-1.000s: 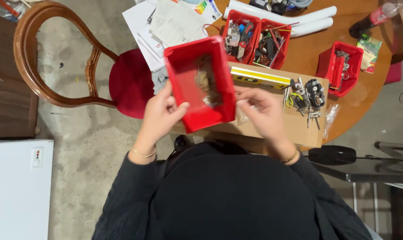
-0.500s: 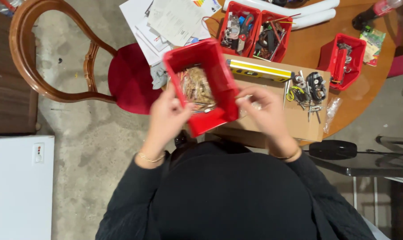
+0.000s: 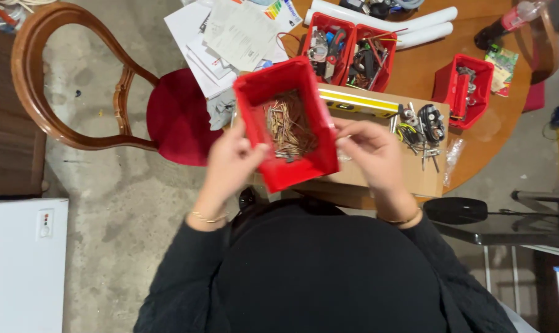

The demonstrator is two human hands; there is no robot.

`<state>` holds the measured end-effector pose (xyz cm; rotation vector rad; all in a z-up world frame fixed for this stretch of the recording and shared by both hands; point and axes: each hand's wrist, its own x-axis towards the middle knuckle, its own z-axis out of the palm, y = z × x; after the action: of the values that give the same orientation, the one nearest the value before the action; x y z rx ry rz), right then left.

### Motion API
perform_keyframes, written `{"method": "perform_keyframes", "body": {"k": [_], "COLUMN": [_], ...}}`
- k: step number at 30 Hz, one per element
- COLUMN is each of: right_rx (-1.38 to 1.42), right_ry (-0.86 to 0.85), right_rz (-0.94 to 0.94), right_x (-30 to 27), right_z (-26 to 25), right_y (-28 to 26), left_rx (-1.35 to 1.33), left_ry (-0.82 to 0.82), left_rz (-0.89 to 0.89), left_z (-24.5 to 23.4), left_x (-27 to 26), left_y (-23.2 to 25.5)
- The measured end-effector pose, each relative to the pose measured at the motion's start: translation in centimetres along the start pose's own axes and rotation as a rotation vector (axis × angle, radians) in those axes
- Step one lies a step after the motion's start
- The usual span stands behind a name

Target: The person sorts small metal hardware from a red plastic bin onto a cardboard sheet on a round wooden table. They repeatedly pick up items such as screws, nails, and small tools, place them on the cardboard, and continue sorting through the bin contents.

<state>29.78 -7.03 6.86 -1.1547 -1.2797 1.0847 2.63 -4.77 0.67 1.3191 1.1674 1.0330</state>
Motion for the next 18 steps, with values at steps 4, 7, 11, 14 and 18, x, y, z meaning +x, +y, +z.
{"method": "perform_keyframes", "body": {"k": [4, 7, 11, 14, 18], "right_rx": [0.025, 0.075, 0.053, 0.122, 0.095], "right_ry": [-0.053, -0.015, 0.032, -0.02, 0.017], "right_rz": [0.019, 0.021, 0.061, 0.111, 0.129], "right_x": [-0.2, 0.3, 0.1, -0.6, -0.2], "right_z": [1.6, 0.9, 0.2, 2.6, 1.7], "right_y": [0.9, 0.6, 0.7, 1.7, 2.8], "left_rx": [0.007, 0.047, 0.138, 0.074, 0.026], "left_ry": [0.014, -0.014, -0.055, -0.073, -0.123], "left_rz": [-0.02, -0.024, 0.025, -0.009, -0.043], "left_z": [-2.9, -0.6, -0.7, -4.7, -3.4], "left_x": [-0.6, -0.2, 1.0, 0.2, 0.7], "left_y": [3.7, 1.9, 1.5, 5.7, 3.3]}}
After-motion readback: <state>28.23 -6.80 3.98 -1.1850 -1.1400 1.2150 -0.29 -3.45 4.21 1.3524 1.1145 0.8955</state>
